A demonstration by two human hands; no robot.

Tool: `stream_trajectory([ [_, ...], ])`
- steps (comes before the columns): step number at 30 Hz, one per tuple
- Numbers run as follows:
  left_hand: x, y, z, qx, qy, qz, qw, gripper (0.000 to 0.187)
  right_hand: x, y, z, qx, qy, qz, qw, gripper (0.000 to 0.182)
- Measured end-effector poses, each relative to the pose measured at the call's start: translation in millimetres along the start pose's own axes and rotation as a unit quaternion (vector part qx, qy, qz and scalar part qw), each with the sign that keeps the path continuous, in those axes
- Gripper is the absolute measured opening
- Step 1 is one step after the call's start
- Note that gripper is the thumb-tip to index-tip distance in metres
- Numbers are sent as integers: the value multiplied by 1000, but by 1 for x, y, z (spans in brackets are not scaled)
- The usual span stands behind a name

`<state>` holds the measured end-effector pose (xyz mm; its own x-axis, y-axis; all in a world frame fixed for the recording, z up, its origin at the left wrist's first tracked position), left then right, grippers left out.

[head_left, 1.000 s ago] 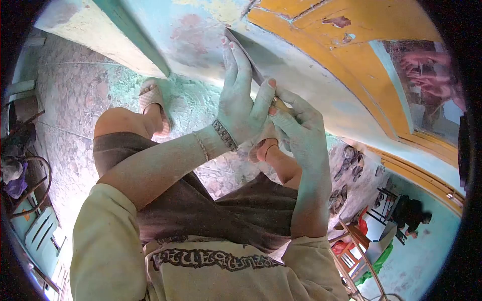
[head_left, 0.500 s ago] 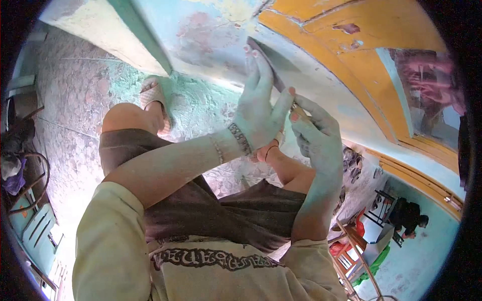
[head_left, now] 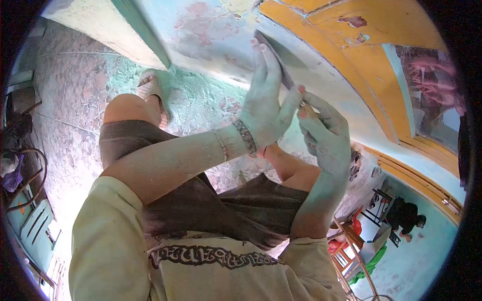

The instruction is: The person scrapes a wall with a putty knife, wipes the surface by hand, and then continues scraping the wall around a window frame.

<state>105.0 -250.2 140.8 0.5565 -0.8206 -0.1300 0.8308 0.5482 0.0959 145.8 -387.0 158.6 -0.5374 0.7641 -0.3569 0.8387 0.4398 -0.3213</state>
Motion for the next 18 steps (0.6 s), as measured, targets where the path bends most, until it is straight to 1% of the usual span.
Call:
stream_trajectory([
  [1,-3,1,0,-5,-9,4,1000,79,10,4,-4,-29,6,-3,1000,34],
  [3,-10,3,-1,14,39,8,999,79,18,2,-6,-26,30,-8,999,34],
  [4,-11,3,-1,23,64,10,998,79,21,-2,-7,7,48,-11,999,33],
  [6,-8,2,0,13,32,-7,999,78,20,-4,-5,10,62,-9,998,33],
  [7,-8,2,0,8,16,-13,1000,78,14,-3,-2,-21,56,-3,998,33],
  [9,-1,0,6,26,44,-16,999,78,9,-1,-1,-15,31,1,999,33],
  [10,1,-1,7,35,58,-18,998,78,7,-1,0,23,12,2,1000,33],
  [12,-3,1,-1,10,27,-7,1000,79,9,-2,1,25,7,1,1000,33],
  [13,-3,2,-3,0,10,-4,1000,79,16,1,-2,-16,22,-2,1000,32],
  [15,0,3,-3,12,28,-4,1000,79,13,0,-5,-45,33,1,998,33],
  [16,1,3,-2,18,40,-3,999,79,9,-2,-4,-31,30,6,999,33],
  [18,13,-3,3,12,34,-37,999,80,2,-4,2,-10,29,13,999,34],
])
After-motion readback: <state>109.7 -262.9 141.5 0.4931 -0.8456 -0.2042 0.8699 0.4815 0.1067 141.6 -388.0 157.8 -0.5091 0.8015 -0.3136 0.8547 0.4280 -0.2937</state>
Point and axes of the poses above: each hand's wrist, its own y-axis towards the middle knuckle, its own x-axis out of the palm, z = x × y, the point moved 10 cm from there along y, towards the middle knuckle, and after that the axes turned 11 degrees about -x, right-handed, at the moved point
